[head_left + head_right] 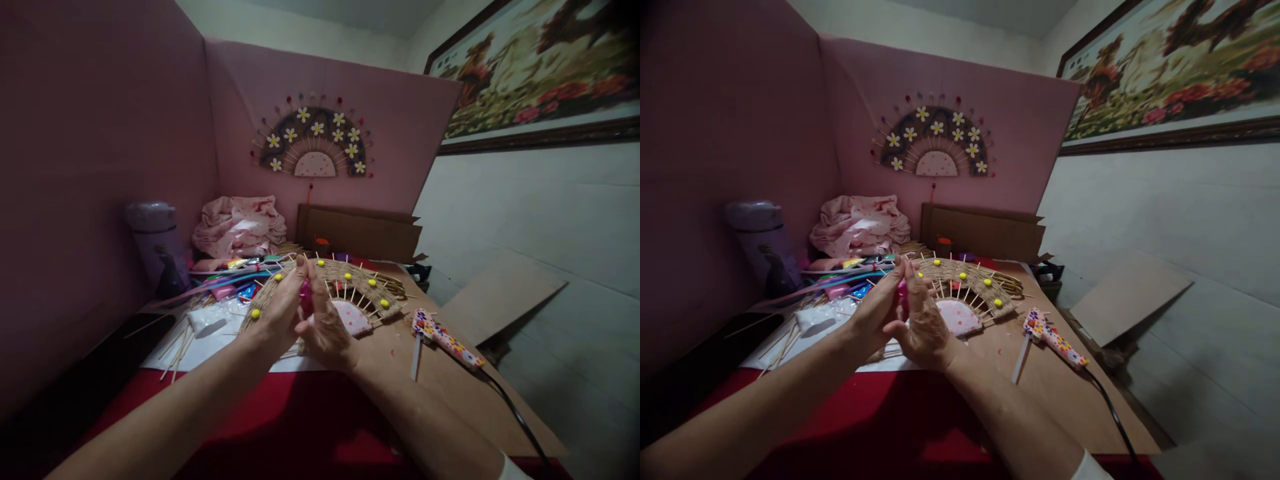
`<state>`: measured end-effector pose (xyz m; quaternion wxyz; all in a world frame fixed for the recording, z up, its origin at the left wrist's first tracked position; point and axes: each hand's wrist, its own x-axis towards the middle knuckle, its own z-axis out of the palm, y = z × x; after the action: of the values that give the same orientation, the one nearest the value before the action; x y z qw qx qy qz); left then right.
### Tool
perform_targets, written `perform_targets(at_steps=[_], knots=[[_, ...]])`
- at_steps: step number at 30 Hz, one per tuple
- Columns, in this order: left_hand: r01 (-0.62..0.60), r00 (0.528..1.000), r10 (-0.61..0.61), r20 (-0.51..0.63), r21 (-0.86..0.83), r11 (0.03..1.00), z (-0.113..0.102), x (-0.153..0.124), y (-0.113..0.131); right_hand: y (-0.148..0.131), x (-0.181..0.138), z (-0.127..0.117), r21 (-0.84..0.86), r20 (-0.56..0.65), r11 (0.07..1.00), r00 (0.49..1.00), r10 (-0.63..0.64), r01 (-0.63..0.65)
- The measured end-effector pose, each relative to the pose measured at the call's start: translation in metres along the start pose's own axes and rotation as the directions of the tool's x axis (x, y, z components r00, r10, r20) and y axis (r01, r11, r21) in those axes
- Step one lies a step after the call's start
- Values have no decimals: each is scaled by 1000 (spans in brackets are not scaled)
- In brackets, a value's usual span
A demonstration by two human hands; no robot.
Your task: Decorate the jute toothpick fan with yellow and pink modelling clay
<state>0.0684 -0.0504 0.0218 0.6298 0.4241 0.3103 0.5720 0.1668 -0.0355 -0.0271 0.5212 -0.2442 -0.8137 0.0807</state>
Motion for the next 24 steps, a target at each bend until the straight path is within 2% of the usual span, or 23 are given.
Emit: perform_targets(at_steps=[1,3,4,6,9,13,17,20,24], knots=[[-11,999,11,-31,-20,1000,0,-2,-1,2,0,1,-143,8,989,999,-36,37],[-3,1000,3,-6,-5,1000,-6,-1,-3,9,0,1,-371,32,928,999,-22,33],[0,1000,0,27,4,1000,-11,1,-4,13,0,1,-434,51,900,998,-27,47],[-13,1000,12,17,12,1000,-21,7,-3,19,-1,1,-492,40,869,999,-37,52],[-65,997,68,-38,53,996,-33,16,2,20,-4,0,-474,-72,880,997,-33,-5],[-209,977,211,15,208,956,-46,23,12,11,-5,-3,-425,-132,905,987,-90,25],[-338,938,338,78,422,841,-65,25,10,12,-5,-4,-419,-67,897,980,-189,144],[-365,920,380,94,557,746,-76,24,3,17,-6,-6,-429,-49,887,976,-213,172],[-345,904,427,-7,577,740,-81,23,-5,18,-3,-9,-469,-1,859,972,-234,207]])
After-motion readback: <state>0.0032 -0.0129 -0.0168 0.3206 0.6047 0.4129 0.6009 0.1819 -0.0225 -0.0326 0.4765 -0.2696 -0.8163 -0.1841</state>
